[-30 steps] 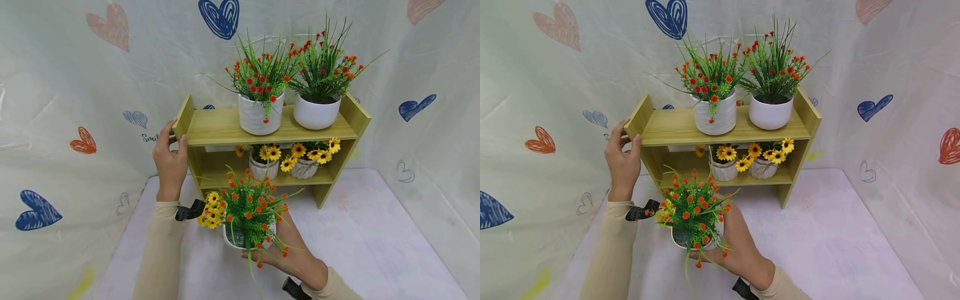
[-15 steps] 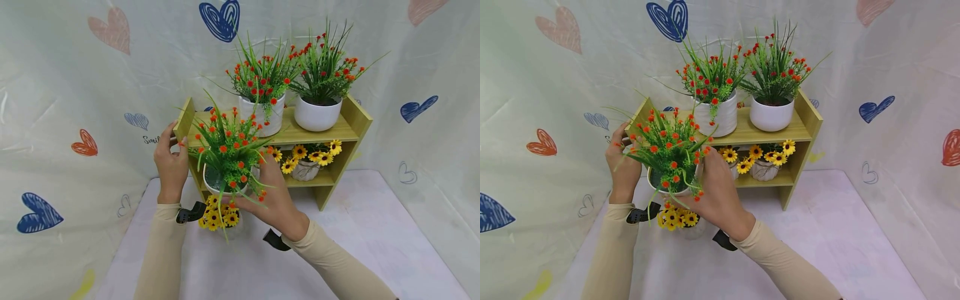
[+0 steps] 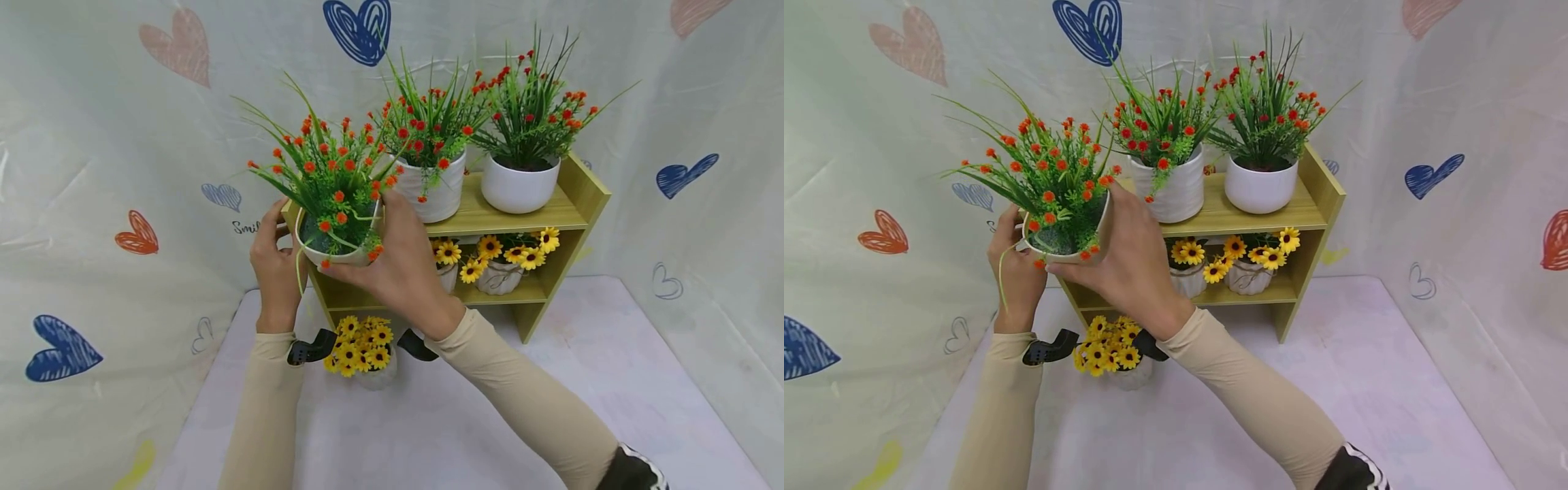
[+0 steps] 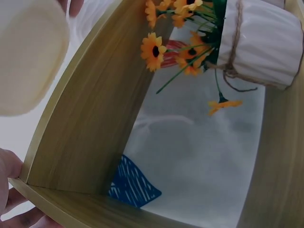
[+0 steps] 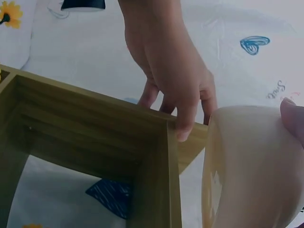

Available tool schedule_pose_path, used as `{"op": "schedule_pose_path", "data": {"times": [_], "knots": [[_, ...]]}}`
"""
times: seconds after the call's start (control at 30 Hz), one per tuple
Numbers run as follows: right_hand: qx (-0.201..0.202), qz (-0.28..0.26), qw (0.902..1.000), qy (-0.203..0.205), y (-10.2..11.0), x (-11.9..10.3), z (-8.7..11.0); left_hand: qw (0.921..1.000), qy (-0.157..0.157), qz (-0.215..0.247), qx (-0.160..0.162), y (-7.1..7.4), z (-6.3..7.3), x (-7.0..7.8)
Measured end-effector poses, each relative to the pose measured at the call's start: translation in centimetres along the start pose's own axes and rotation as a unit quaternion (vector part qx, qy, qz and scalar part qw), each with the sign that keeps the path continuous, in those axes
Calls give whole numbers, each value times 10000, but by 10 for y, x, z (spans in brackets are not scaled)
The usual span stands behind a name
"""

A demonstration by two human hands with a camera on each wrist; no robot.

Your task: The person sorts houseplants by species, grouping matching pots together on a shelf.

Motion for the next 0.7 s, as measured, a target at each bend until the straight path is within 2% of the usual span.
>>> {"op": "schedule_pose_path", "data": {"times": [0.1, 0.23, 0.47, 0.7], "knots": [[-12, 64, 10000, -60, -6, -1, -11, 9999, -116, -82, -3, 0, 0, -1], [-290, 260, 9986, -363, -13, -1, -22, 9997, -208, -94, 59, -1, 0, -2], [-534, 458, 9954, -656, -22, 1, -36, 9999, -27, -119, 103, -3, -1, 0], [-807, 452, 9912, -943, -29, 2, -42, 9999, -60, -87, 81, -1, -1, 0]]}}
Point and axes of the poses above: each hand's wrist, its own z-axis away from the middle knuckle, its own y-axis out of the back of the hand, x = y × z, the point moved 1 cm from there along -z, towards the middle knuckle, and after that the axes turned 15 degrees about z, right-handed, at the moved point
